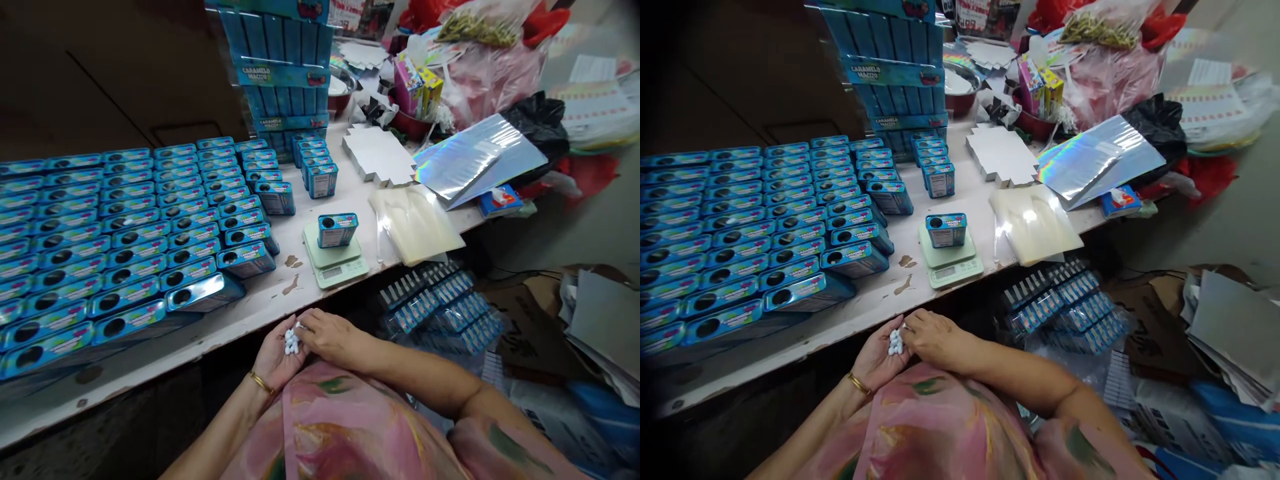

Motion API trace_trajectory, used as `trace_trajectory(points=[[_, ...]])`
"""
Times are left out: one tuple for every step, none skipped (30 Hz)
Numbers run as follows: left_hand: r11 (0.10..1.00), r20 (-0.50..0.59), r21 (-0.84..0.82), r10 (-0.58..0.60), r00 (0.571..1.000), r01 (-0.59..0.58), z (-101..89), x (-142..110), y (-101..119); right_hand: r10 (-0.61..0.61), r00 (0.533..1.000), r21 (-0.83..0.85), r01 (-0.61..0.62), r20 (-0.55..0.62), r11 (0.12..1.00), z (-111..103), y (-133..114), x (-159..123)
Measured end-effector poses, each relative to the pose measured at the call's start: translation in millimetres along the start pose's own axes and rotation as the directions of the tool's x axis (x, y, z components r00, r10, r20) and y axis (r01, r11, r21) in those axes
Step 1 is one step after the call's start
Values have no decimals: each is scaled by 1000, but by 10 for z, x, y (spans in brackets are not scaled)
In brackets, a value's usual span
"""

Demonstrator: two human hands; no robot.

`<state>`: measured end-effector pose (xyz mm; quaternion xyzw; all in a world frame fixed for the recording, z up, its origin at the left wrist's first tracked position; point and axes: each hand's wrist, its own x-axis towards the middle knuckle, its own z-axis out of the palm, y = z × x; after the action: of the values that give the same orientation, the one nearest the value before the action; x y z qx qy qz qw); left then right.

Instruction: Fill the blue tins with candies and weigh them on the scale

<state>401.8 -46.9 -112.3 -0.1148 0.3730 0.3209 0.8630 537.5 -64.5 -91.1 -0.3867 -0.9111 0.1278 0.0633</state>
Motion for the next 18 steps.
trace_trajectory(points=[[1000, -7, 3, -1, 1000, 1, -17, 6, -4, -11, 1000, 6, 11, 12, 1000, -7, 18, -5], [1000, -16, 3, -1, 1000, 1, -32, 13, -8, -16, 1000, 8, 16, 22, 1000, -14, 31, -5], [1000, -25, 2, 0, 1000, 0, -43, 20, -11, -17, 999, 9, 17, 32, 1000, -19, 39, 2], [1000, -32, 2, -2, 999, 2, -49, 26, -13, -18, 999, 7, 17, 39, 1000, -22, 43, 14], [1000, -37, 2, -4, 999, 4, -49, 30, -12, -16, 999, 3, 16, 42, 1000, -22, 45, 30], [1000, -41, 1, -6, 999, 6, -44, 32, -9, -15, 999, -5, 15, 42, 1000, -21, 44, 48], [1000, -46, -4, -6, 999, 6, -33, 31, -2, -14, 999, -13, 15, 38, 1000, -19, 44, 68], [1000, -50, -15, -8, 999, 7, -18, 27, 9, -17, 999, -20, 18, 31, 1000, -19, 44, 87], [999, -52, -33, -10, 999, 8, 2, 21, 22, -24, 999, -27, 25, 22, 999, -19, 45, 105], [998, -50, -55, -16, 999, 13, 25, 15, 39, -37, 999, -35, 38, 10, 999, -21, 47, 121], [997, -48, -75, -29, 998, 25, 50, 8, 58, -60, 998, -45, 60, -2, 997, -24, 49, 135], [995, -46, -90, -45, 998, 41, 76, 3, 77, -90, 996, -54, 89, -13, 995, -27, 52, 148], [993, -46, -99, -63, 997, 58, 101, 0, 97, -116, 993, -63, 114, -23, 991, -31, 56, 159], [991, -51, -105, -83, 995, 77, 122, 1, 115, -137, 990, -69, 134, -31, 989, -35, 60, 168], [989, -61, -113, -102, 993, 95, 139, 7, 131, -149, 988, -69, 146, -37, 987, -39, 65, 176], [986, -71, -123, -122, 990, 113, 150, 18, 145, -151, 988, -64, 149, -40, 987, -42, 72, 183], [982, -79, -135, -143, 987, 131, 155, 33, 157, -144, 989, -56, 142, -42, 988, -45, 80, 188], [978, -80, -147, -162, 984, 149, 154, 52, 167, -132, 990, -47, 130, -44, 990, -47, 90, 191]])
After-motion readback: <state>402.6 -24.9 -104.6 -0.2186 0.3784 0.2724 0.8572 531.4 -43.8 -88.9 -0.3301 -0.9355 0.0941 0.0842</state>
